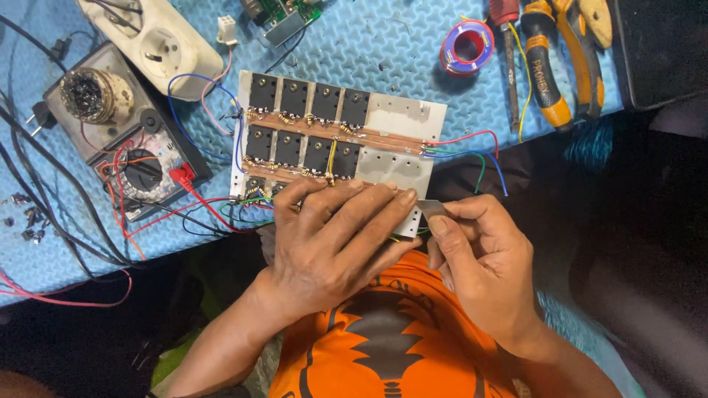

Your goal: Soldering wires to a circuit board and assembling electronic components on a workbench.

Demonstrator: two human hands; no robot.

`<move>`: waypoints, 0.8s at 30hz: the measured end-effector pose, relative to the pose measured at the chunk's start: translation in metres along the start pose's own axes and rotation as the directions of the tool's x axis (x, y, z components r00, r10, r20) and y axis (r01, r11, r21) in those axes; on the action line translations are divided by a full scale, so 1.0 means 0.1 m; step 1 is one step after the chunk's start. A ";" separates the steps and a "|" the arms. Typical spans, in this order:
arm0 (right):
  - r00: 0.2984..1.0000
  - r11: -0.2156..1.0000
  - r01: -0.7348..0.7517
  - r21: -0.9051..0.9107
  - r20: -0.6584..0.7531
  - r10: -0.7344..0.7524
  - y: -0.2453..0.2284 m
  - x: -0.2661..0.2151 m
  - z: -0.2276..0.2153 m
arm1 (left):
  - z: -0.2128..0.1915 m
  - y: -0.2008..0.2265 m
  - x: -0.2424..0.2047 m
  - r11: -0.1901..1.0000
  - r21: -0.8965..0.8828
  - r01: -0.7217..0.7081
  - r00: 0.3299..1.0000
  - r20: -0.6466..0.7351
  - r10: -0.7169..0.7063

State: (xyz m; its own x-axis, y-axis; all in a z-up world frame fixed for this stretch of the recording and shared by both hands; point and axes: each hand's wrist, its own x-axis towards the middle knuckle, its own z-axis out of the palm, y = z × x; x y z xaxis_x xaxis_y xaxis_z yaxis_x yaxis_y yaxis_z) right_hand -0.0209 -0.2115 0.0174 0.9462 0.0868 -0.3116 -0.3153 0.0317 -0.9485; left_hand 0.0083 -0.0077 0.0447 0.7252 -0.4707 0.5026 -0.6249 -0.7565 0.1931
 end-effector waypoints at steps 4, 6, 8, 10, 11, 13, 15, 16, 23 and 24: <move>0.999 1.000 -0.001 -0.011 -0.040 0.000 0.04 -0.02 -0.02 | -0.01 -0.02 0.05 0.999 -0.006 -0.040 0.998 0.046 0.040; 0.998 1.000 -0.021 0.011 -0.066 0.022 0.09 -0.04 -0.04 | -0.01 -0.02 0.06 0.998 -0.019 -0.053 0.997 0.050 0.053; 0.997 0.998 -0.039 0.051 -0.067 0.042 0.14 -0.05 -0.06 | 0.00 -0.03 0.05 0.998 -0.013 -0.055 0.996 0.074 0.055; 0.997 0.999 -0.033 0.043 -0.065 0.035 0.12 -0.07 -0.05 | 0.00 -0.03 0.04 0.998 -0.013 -0.066 0.996 0.063 0.067; 0.998 0.999 -0.027 0.032 -0.058 0.028 0.10 -0.07 -0.05 | 0.01 -0.03 0.04 0.997 -0.010 -0.073 0.996 0.051 0.074; 0.998 1.000 -0.016 0.027 -0.061 0.018 0.09 -0.08 -0.05 | 0.00 -0.04 0.05 0.996 -0.002 -0.091 0.995 0.044 0.091; 0.998 1.000 -0.008 0.019 -0.066 0.009 0.09 -0.10 -0.05 | 0.00 -0.04 0.02 0.994 0.004 -0.107 0.994 0.037 0.107; 0.997 1.000 0.008 0.001 -0.074 -0.008 0.09 -0.12 -0.06 | 0.01 -0.04 0.00 0.994 -0.011 -0.106 0.994 0.025 0.106; 0.958 0.921 0.248 -0.300 -0.068 -0.280 0.00 -0.13 -0.07 | 0.03 -0.04 -0.10 0.997 -0.051 -0.058 0.998 -0.019 0.057; 0.958 0.920 0.249 -0.304 -0.061 -0.279 -0.02 -0.12 -0.07 | 0.03 -0.04 -0.11 0.997 -0.050 -0.052 0.998 -0.022 0.051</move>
State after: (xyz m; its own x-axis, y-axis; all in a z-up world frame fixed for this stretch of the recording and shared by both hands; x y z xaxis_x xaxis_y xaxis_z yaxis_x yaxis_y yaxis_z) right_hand -0.0312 -0.2193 0.0227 0.9992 0.0132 -0.0371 -0.0326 -0.2516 -0.9673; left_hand 0.0036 -0.0013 0.0364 0.6859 -0.4985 0.5301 -0.6752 -0.7077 0.2082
